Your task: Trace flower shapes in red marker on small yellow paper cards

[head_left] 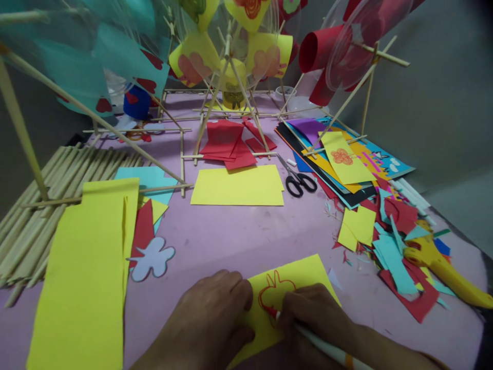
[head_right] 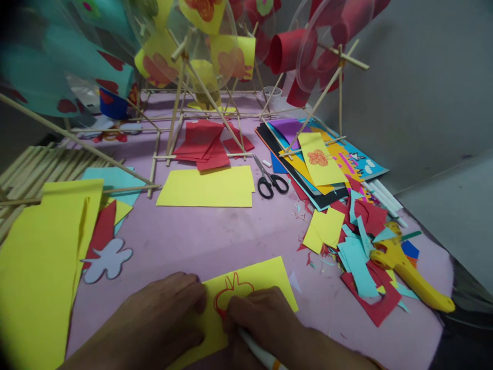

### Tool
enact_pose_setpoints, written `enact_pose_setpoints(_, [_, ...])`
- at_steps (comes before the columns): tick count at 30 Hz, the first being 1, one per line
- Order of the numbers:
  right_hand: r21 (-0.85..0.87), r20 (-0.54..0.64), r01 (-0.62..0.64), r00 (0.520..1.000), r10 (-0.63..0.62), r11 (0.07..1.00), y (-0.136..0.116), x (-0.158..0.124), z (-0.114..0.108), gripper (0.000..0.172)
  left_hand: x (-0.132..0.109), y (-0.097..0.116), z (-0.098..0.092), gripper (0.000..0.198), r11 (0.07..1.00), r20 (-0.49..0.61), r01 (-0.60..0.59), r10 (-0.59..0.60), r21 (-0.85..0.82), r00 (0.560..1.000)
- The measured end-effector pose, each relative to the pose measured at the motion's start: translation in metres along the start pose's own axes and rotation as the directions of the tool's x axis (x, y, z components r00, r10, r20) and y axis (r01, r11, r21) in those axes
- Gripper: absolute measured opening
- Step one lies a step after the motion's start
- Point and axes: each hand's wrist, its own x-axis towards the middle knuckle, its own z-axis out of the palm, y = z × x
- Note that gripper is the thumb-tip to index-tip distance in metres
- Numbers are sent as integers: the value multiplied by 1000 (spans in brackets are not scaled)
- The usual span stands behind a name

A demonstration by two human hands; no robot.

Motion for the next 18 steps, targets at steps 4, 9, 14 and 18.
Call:
enact_pose_setpoints(4, [-6,20,128,992,-128,992,-3,1,-5,24,1,0,-1,18,1000,2,1,-1,20,1000])
enact_pose_setpoints(9, [-6,39,14,999,-13,1000,-6,3,-6,26,1,2,-3,16,1000,22,6,-6,9,1000])
enact_pose_setpoints(14, [10,70,44,997,-45,999,-3,2,-7,21,1,3,-2,15,999,23,26,-26,31,999])
enact_pose_setpoints(18, [35,-12,76,997,-75,996,5,1,-3,19,2,1,0,25,999,-49,-39,40,14,998])
